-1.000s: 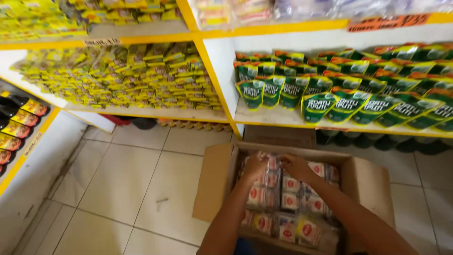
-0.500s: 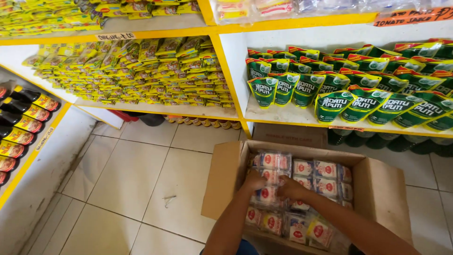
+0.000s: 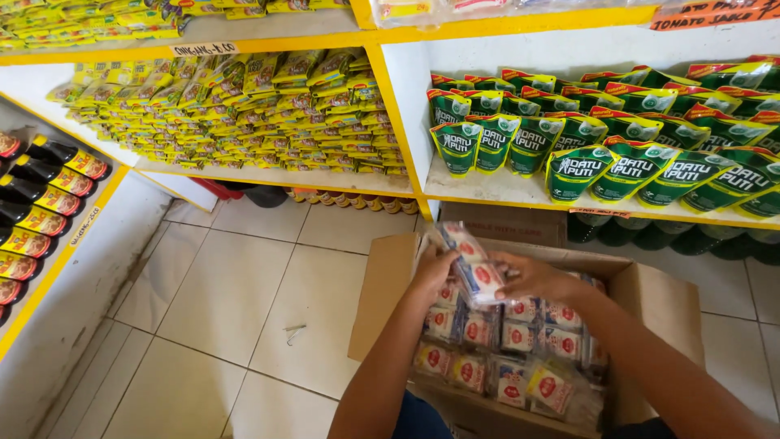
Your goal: Stocking and organizing small product packets on grocery store shelves from a box.
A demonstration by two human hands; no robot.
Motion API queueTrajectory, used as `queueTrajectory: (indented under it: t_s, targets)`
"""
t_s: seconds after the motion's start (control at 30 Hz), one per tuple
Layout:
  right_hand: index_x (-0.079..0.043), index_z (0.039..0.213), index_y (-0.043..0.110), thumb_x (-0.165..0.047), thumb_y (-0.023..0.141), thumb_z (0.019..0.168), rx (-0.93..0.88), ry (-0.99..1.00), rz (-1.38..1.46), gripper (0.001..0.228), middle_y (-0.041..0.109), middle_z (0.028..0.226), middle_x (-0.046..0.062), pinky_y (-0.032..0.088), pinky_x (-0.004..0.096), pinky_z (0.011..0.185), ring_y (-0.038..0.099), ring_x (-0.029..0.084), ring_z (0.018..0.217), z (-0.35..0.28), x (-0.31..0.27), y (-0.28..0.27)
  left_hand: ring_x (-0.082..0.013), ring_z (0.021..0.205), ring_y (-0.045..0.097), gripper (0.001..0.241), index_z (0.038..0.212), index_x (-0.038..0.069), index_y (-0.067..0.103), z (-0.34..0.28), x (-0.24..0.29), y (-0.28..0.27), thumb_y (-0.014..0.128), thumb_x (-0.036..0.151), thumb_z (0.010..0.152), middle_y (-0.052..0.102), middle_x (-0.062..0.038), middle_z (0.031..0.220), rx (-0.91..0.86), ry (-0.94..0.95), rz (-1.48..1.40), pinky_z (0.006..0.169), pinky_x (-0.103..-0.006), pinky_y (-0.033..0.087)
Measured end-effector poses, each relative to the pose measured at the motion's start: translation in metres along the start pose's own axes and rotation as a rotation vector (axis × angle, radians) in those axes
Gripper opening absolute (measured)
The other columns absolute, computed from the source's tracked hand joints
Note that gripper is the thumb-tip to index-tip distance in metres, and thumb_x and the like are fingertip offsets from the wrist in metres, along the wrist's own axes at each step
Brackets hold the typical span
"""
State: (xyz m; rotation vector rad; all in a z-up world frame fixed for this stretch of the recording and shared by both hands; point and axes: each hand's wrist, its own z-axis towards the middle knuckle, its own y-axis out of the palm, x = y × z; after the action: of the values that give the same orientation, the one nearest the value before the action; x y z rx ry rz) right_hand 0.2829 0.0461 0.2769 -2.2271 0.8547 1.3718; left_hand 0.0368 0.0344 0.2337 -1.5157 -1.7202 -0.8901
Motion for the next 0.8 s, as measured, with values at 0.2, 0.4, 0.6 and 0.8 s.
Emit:
queueTrajectory:
  t_s: [0.2,0.4,0.6,0.8]
  targets:
    - [-0.029,0.162,0.021,-0.003,0.086,0.066,-0.025,-0.235,-0.073,0.119,0.059,0.141,0.014,0.058,0.037,0.091,0.065,0.022,0.111,-0.072,-0.081,-0.005,-0.0134,0.076,0.065,0.031,0.119,0.004,0.053,-0.059,0.065,0.029,0.066,0.014,0.092,0.066,-0.006,0.096,0.083,0.374,-0.234,0.062,-0.0290,0.055]
    - [-0.021,0.157,0.033,0.003,0.085,0.070,0.294,-0.558,-0.411,0.104,0.045,0.153,0.010,0.050,0.036,0.105,0.051,0.019,0.132,-0.133,-0.139,0.022,-0.0097,0.090,0.060,0.035,0.125,0.001,0.054,-0.119,0.106,0.048,0.068,0.017,0.097,0.065,-0.005,0.106,0.059,0.781,-0.365,0.076,-0.0256,0.050]
    - [-0.010,0.140,0.061,0.001,0.082,0.068,0.705,-0.915,-0.532,0.076,0.067,0.137,0.011,0.058,0.030,0.091,0.067,0.019,0.120,-0.160,-0.128,0.019,-0.0064,0.096,0.053,0.044,0.139,0.001,0.049,-0.170,0.149,0.077,0.066,0.018,0.101,0.057,0.001,0.108,-0.105,1.079,-0.448,0.086,-0.0250,0.047]
    - [-0.004,0.129,0.067,-0.003,0.079,0.077,1.176,-1.292,-0.603,0.054,0.069,0.127,0.015,0.053,0.032,0.109,0.067,0.024,0.126,-0.202,-0.172,0.018,-0.0096,0.094,0.054,0.040,0.136,-0.002,0.052,-0.237,0.258,0.110,0.060,0.027,0.109,0.060,-0.001,0.103,-0.120,1.329,-0.017,0.083,-0.0282,0.048]
